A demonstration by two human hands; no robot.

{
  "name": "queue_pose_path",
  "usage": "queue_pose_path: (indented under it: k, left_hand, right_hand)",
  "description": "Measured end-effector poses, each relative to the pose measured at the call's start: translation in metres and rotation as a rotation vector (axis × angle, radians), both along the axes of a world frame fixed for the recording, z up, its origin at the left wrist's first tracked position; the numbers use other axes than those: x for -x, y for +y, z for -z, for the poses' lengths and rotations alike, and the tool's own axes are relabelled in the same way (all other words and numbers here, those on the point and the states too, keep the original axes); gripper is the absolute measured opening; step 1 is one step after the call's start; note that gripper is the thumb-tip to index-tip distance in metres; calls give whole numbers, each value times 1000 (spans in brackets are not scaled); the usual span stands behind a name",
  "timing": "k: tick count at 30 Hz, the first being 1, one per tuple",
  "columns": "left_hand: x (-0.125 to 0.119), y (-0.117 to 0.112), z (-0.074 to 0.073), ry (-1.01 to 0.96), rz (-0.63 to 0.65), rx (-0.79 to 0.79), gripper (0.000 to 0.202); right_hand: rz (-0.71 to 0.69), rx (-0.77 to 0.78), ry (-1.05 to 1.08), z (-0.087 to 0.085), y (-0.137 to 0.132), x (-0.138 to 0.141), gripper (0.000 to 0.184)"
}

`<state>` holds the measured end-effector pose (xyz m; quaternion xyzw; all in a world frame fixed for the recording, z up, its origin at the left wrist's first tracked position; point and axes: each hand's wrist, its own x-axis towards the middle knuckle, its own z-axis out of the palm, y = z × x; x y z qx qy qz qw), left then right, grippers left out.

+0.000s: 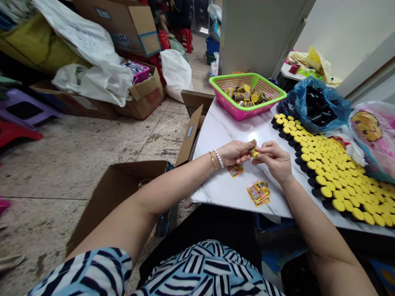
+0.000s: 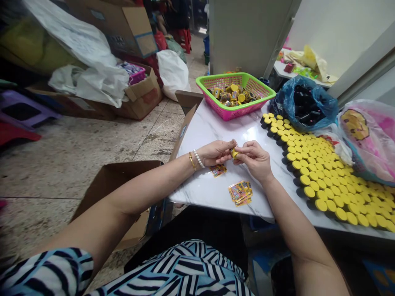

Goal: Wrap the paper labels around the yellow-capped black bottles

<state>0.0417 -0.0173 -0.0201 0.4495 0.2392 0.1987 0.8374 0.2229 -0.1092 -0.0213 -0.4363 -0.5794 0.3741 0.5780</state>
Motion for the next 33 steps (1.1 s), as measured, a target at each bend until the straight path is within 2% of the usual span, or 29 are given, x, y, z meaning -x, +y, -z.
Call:
queue_pose_path:
  k: [4, 7, 9, 13, 16, 19, 22, 24, 28, 29, 31, 33]
  left_hand:
    - [2, -1, -2, -13, 11, -28, 49]
    - [2, -3, -3, 80, -42, -43, 57]
    - [2, -4, -4, 59, -42, -24, 59]
    - [5, -4, -8, -31, 2, -1, 47]
    - [5, -3, -9, 28, -28, -30, 53]
    - [5, -4, -9, 34, -11, -30, 58]
    - [5, -3, -8, 10, 17, -12, 54]
    - [5, -1, -6, 19, 12, -16, 51]
    - [5, 1, -2, 32, -8, -17, 51]
    - [5, 0, -2, 38, -15, -18, 51]
    - [6, -1, -3, 49, -23, -32, 50]
    - [7, -2, -3, 58, -19, -60, 46]
  right_hand:
    - [-5, -5, 1, -1, -2, 3, 17]
    - [3, 10, -131, -3, -3, 7, 23]
    - [40, -17, -170, -4, -3, 8, 23]
    - [40, -49, -66, -4, -2, 7, 15]
    - [-8, -43, -93, -2, -1, 7, 16]
    - [30, -105, -101, -1, -2, 7, 12]
    - [73, -117, -108, 1, -3, 6, 8]
    - [86, -104, -173, 1, -2, 5, 20]
    - [90, -94, -350, 0, 1, 6, 64]
    - [116, -99, -381, 0, 2, 7, 70]
    - [198, -116, -445, 2, 1, 11, 66]
    - [276, -126, -505, 7, 1, 13, 47]
